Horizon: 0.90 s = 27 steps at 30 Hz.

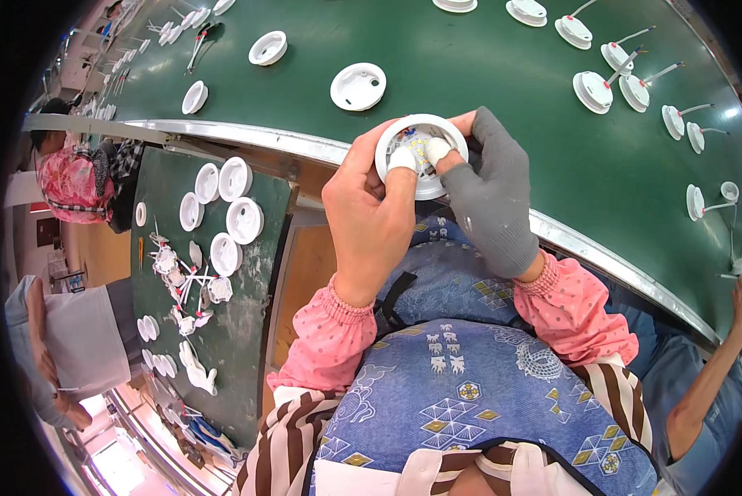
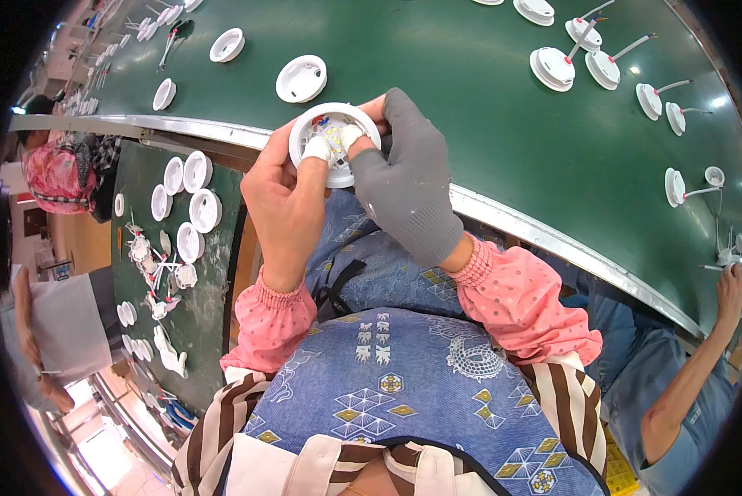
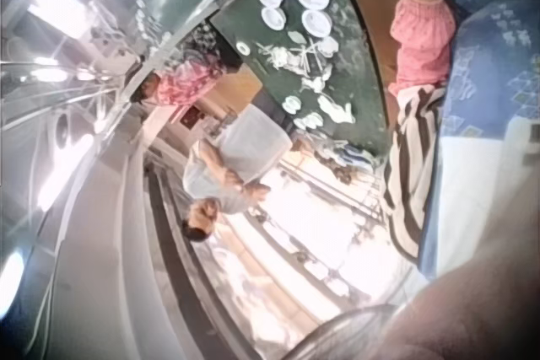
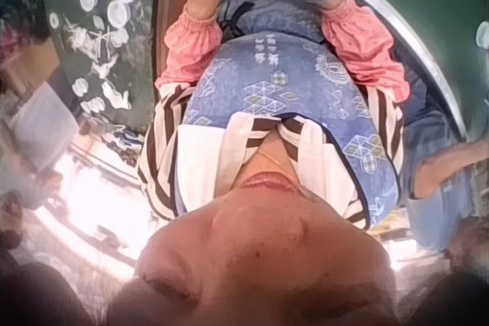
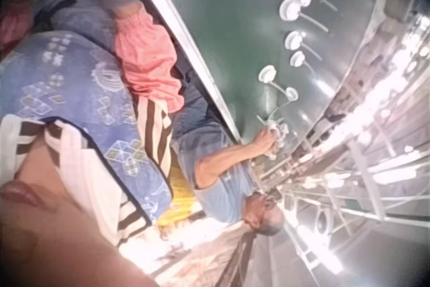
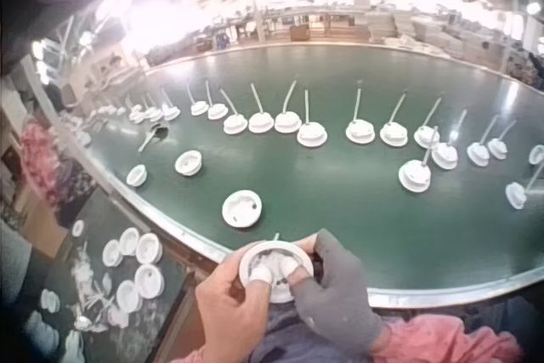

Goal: The person assembles an LED light fixture by hand, attaching an LED board and wiring to a fixture base with mounting screws using a screwdriver.

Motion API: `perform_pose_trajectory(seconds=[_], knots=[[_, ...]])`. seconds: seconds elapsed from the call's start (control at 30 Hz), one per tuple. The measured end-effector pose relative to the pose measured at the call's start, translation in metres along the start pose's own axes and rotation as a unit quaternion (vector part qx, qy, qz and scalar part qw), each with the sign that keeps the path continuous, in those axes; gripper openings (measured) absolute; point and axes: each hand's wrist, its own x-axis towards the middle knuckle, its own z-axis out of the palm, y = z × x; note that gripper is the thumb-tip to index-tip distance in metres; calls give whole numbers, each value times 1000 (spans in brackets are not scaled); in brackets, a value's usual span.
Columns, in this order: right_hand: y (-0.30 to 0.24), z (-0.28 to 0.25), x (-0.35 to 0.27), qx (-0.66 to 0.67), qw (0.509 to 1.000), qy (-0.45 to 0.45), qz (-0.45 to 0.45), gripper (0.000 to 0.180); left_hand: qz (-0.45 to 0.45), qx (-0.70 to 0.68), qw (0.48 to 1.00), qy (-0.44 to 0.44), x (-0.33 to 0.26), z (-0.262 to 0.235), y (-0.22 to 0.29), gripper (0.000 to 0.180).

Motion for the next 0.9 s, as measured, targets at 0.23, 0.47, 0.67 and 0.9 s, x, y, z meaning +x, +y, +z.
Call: perform_pose_trajectory(seconds=[0.23, 0.47, 0.67, 0.9], knots=[[-6, -7, 5, -122, 982, -52, -132, 18, 62, 84, 994, -21, 7, -11, -8, 27], [-3, -10, 5, -213, 951, -48, -220, 18, 112, 122, 986, -8, 8, -9, -6, 26], [-2, 0, 1, -126, 977, -4, -173, 16, 111, 138, 983, 37, 7, 5, 5, 24], [-1, -3, 2, -42, 995, 27, -87, 15, -19, -86, 996, -23, -1, 1, 7, 27]])
